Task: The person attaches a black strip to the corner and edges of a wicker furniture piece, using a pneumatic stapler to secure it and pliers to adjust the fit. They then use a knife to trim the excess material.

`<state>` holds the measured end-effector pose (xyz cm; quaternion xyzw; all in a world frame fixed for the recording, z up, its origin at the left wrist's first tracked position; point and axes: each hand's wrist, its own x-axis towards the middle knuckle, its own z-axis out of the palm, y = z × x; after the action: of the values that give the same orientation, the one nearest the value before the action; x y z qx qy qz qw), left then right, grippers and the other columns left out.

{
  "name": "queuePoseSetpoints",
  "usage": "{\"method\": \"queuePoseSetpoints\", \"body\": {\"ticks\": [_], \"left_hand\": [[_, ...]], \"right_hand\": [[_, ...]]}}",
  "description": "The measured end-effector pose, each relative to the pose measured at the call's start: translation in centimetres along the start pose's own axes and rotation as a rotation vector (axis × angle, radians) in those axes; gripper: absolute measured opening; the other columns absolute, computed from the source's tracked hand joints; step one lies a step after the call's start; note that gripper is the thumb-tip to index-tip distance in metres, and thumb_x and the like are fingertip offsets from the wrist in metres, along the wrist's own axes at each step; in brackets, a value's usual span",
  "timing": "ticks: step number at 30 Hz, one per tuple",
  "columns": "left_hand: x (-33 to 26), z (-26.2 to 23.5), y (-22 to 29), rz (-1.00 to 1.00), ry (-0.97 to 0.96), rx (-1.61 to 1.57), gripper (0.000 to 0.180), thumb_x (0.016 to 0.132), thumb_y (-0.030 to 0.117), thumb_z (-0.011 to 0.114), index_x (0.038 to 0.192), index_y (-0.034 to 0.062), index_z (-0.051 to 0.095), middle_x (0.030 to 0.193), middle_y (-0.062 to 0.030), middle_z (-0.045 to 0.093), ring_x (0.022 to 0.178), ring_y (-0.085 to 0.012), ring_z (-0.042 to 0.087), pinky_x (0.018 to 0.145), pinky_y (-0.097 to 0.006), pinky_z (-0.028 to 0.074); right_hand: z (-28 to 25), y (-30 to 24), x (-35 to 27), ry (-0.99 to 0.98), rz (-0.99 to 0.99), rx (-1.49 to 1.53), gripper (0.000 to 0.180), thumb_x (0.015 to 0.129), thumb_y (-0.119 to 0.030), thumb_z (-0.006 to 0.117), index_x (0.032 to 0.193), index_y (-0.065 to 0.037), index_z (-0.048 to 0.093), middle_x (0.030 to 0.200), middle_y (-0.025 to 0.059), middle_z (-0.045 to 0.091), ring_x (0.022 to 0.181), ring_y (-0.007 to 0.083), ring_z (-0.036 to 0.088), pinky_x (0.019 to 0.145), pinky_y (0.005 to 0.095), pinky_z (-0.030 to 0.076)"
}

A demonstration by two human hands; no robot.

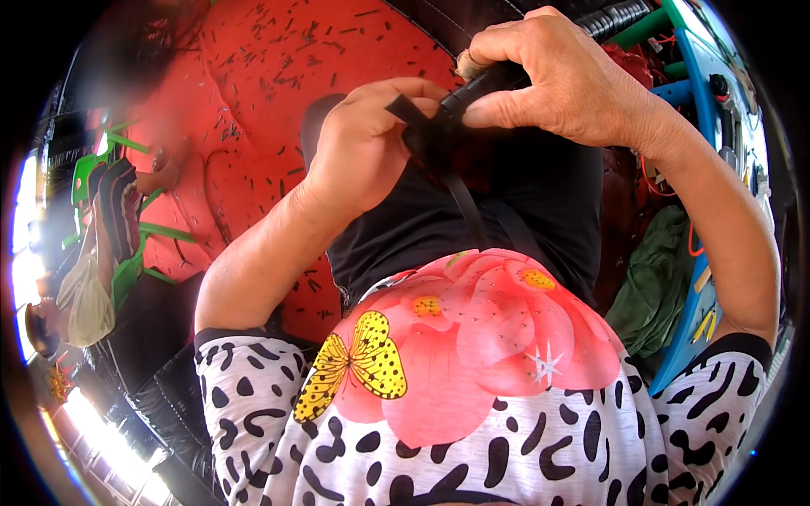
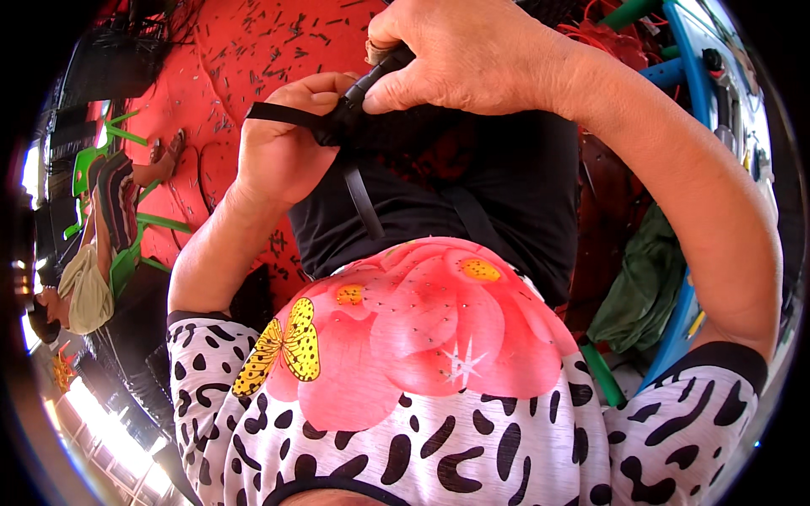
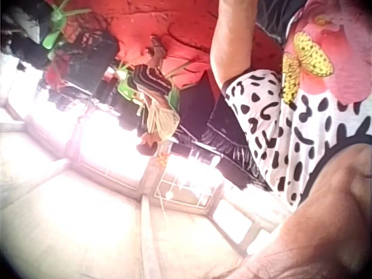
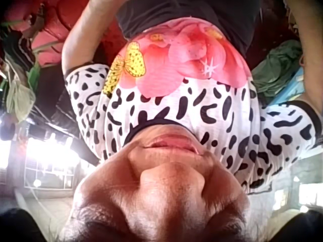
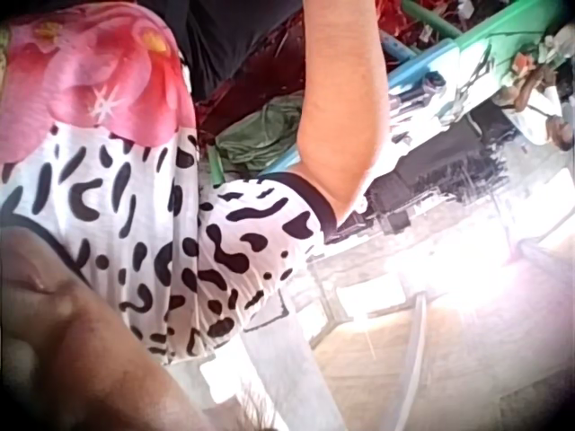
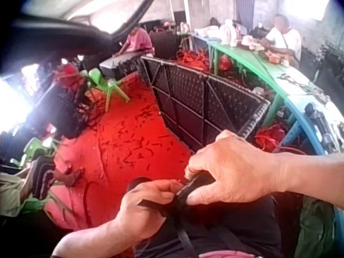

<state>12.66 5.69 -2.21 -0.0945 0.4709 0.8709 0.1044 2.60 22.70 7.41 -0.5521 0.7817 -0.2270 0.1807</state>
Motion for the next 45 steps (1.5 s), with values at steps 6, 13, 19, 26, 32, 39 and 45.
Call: {"method": "queuePoseSetpoints", "body": {"ticks": [6, 13, 19, 26, 32, 39, 45], "left_hand": [[0.4, 1.1, 1.2, -0.088, -0.05, 0.008, 0.019, 0.086, 0.015, 0.053, 0.091, -0.0015, 0.059, 0.083, -0.0035, 0.061, 0.073, -0.0109, 0.055, 0.07, -0.023, 0.042], [0.7, 1.5, 0.5, 0.01, 0.016, 0.272, 0.019, 0.083, 0.018, 0.058, 0.083, -0.0012, 0.06, 0.071, -0.0014, 0.057, 0.063, -0.0072, 0.05, 0.056, -0.021, 0.038], [0.9, -0.8, -0.1, 0.277, -0.121, 0.436, 0.019, 0.077, 0.014, 0.06, 0.083, -0.0043, 0.059, 0.075, -0.005, 0.057, 0.062, -0.0109, 0.051, 0.055, -0.021, 0.038], [0.0, -1.4, 0.5, 0.012, -0.343, 0.116, 0.059, 0.07, 0.023, 0.054, 0.115, -0.0137, 0.043, 0.114, -0.017, 0.051, 0.109, -0.0232, 0.046, 0.097, -0.033, 0.03], [-0.2, -1.4, 0.8, 0.071, -0.32, 0.243, 0.053, 0.072, 0.021, 0.051, 0.113, -0.0136, 0.045, 0.114, -0.0175, 0.051, 0.11, -0.0236, 0.046, 0.096, -0.032, 0.031], [-0.2, 0.5, 1.1, 0.562, -0.118, 0.877, 0.021, 0.079, 0.013, 0.056, 0.088, -0.0064, 0.058, 0.084, -0.0087, 0.062, 0.076, -0.0136, 0.059, 0.071, -0.023, 0.044], [0.5, 1.1, 0.7, -0.017, -0.039, 0.214, 0.018, 0.082, 0.018, 0.059, 0.086, 0.0006, 0.06, 0.078, -0.0004, 0.059, 0.071, -0.0063, 0.053, 0.065, -0.019, 0.04]], "right_hand": [[1.1, 2.5, 0.4, -0.02, -0.068, 0.153, 0.029, 0.075, -0.024, 0.059, 0.088, 0.001, 0.061, 0.084, 0.0156, 0.063, 0.083, 0.0292, 0.059, 0.078, 0.04, 0.04], [0.6, 1.4, -0.1, 0.026, -0.103, 0.021, 0.032, 0.073, -0.024, 0.058, 0.092, 0.002, 0.061, 0.087, 0.0175, 0.062, 0.084, 0.0302, 0.058, 0.08, 0.0401, 0.039], [0.5, 1.4, 0.0, 0.04, -0.111, -0.018, 0.034, 0.074, -0.026, 0.058, 0.092, 0.002, 0.061, 0.087, 0.0178, 0.062, 0.084, 0.0301, 0.058, 0.079, 0.0393, 0.039], [0.0, 1.2, 0.6, -0.047, -0.036, 0.111, 0.036, 0.072, -0.028, 0.063, 0.087, 0.005, 0.061, 0.078, 0.0198, 0.062, 0.073, 0.0312, 0.061, 0.067, 0.0351, 0.046], [0.0, 0.9, 1.0, -0.089, 0.063, 0.122, 0.036, 0.072, -0.028, 0.064, 0.089, 0.003, 0.062, 0.08, 0.0202, 0.062, 0.076, 0.0312, 0.061, 0.067, 0.0354, 0.047], [-0.5, 1.0, 1.8, -0.229, 0.177, 0.233, 0.035, 0.072, -0.028, 0.063, 0.09, 0.002, 0.063, 0.081, 0.0201, 0.062, 0.078, 0.0321, 0.061, 0.068, 0.0353, 0.047], [-0.5, -0.1, 1.0, -0.113, 0.138, 0.116, 0.033, 0.07, -0.026, 0.063, 0.087, 0.002, 0.063, 0.079, 0.0197, 0.062, 0.077, 0.0306, 0.062, 0.068, 0.0342, 0.047]]}}
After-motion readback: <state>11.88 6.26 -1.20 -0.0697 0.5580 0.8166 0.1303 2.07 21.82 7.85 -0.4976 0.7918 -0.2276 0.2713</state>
